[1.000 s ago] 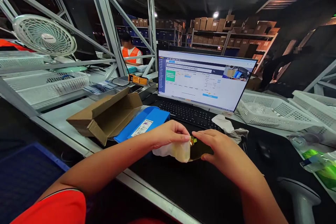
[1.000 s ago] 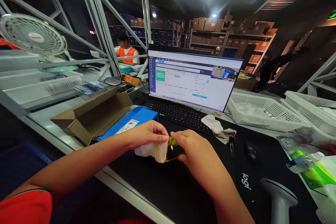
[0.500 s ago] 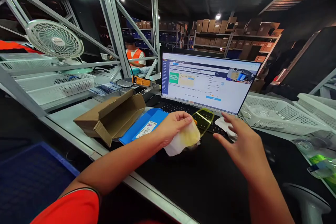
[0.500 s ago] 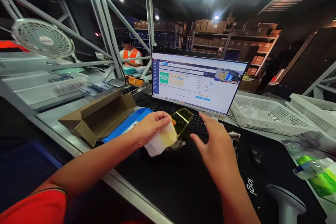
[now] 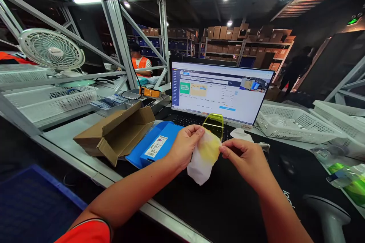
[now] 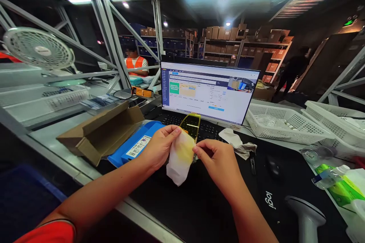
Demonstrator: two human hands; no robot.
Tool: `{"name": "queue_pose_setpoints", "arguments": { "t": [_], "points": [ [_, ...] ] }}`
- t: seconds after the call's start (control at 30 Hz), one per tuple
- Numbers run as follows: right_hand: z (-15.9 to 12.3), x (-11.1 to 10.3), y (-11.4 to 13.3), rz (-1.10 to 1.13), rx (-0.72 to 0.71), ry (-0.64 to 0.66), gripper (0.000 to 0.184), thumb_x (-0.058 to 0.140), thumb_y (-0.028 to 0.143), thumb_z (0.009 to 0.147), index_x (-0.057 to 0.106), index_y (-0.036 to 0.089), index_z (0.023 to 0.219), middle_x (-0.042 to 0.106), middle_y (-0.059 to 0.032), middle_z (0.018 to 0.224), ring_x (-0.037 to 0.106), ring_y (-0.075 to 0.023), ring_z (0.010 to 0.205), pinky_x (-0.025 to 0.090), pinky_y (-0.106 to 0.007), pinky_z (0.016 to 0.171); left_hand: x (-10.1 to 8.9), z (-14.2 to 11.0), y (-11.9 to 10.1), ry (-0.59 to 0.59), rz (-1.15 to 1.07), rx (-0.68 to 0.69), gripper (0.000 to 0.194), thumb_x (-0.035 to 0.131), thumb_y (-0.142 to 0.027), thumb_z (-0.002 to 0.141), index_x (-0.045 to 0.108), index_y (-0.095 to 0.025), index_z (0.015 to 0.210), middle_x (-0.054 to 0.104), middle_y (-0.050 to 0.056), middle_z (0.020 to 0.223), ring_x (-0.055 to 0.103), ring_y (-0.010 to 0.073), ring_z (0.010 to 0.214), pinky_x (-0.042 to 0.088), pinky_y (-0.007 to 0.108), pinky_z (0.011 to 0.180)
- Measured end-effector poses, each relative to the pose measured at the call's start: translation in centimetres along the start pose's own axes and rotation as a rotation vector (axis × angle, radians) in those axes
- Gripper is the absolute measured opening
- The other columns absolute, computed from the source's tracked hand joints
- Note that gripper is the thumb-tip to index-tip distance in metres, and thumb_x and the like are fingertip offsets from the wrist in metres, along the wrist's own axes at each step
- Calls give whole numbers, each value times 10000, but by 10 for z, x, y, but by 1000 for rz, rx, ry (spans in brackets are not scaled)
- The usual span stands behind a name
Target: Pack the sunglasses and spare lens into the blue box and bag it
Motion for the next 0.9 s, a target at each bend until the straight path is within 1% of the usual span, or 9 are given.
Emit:
{"name": "queue_pose_setpoints", "arguments": {
  "t": [0.1, 0.17, 0.3, 0.43, 0.53, 0.67, 0.77, 0.83, 0.9],
  "points": [
    [-1, -3, 2, 2, 10, -36, 176, 702, 396, 846, 756, 230, 826, 730, 5, 751, 650, -152, 680, 470, -268, 626, -1, -1, 0, 5, 19, -10, 515, 920, -516, 575, 653, -138, 799, 668, 9, 728, 597, 123, 645, 506, 245, 614],
    [-2, -2, 4, -14, 5, -64, 151, 714, 364, 830, 740, 221, 793, 721, 7, 730, 636, -145, 655, 459, -264, 606, -2, -2, 0, -10, 26, 8, 516, 918, -520, 574, 649, -139, 797, 667, 11, 731, 593, 124, 645, 503, 246, 612],
    [-2, 2, 8, -46, -32, -38, 158, 662, 323, 865, 702, 209, 763, 683, 14, 685, 597, -127, 614, 435, -255, 576, -2, -4, -1, -19, 56, 72, 494, 902, -528, 601, 651, -138, 773, 650, 3, 717, 566, 109, 625, 485, 230, 589],
    [-3, 1, 8, 3, -15, -83, 116, 698, 320, 830, 672, 208, 817, 687, 18, 727, 622, -129, 644, 460, -245, 581, -3, -6, -1, -6, 75, 89, 478, 887, -534, 629, 657, -146, 788, 654, 1, 723, 566, 107, 621, 478, 219, 577],
    [-3, 2, 8, 21, -26, -76, 98, 721, 299, 805, 687, 209, 825, 703, 11, 756, 647, -140, 670, 488, -254, 614, -3, -9, -1, -10, 80, 112, 461, 864, -540, 666, 656, -156, 812, 681, 14, 770, 575, 111, 629, 478, 216, 575],
    [-3, 4, 7, 1, -67, -116, 92, 713, 292, 822, 701, 208, 788, 699, -2, 751, 634, -145, 661, 488, -269, 625, -5, -13, -3, -30, 131, 174, 452, 834, -555, 704, 669, -159, 846, 706, 39, 827, 601, 130, 673, 498, 229, 611],
    [-2, 6, 7, -3, -97, -95, 120, 682, 311, 868, 700, 211, 804, 688, -2, 766, 613, -137, 667, 472, -262, 621, -5, -16, -5, -32, 179, 197, 452, 810, -571, 731, 680, -156, 854, 717, 54, 842, 603, 135, 667, 493, 230, 602],
    [-1, 7, 8, 12, -112, -83, 134, 666, 318, 886, 687, 211, 808, 677, -1, 780, 600, -132, 681, 460, -253, 618, -6, -16, -5, -11, 204, 189, 459, 788, -589, 753, 696, -155, 872, 718, 58, 844, 603, 135, 661, 489, 229, 596],
    [0, 7, 9, 33, -128, -85, 137, 665, 309, 888, 673, 210, 794, 661, 3, 779, 581, -129, 690, 448, -247, 622, -7, -16, -3, 46, 233, 161, 496, 760, -623, 770, 717, -146, 899, 720, 67, 850, 604, 137, 663, 481, 227, 589]
  ]
}}
Point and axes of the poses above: each hand's wrist, its own z-axis towards the middle knuckle, its own x-axis out of the palm, y = z × x, the point moved 4 cm from there along z, towards the middle knuckle
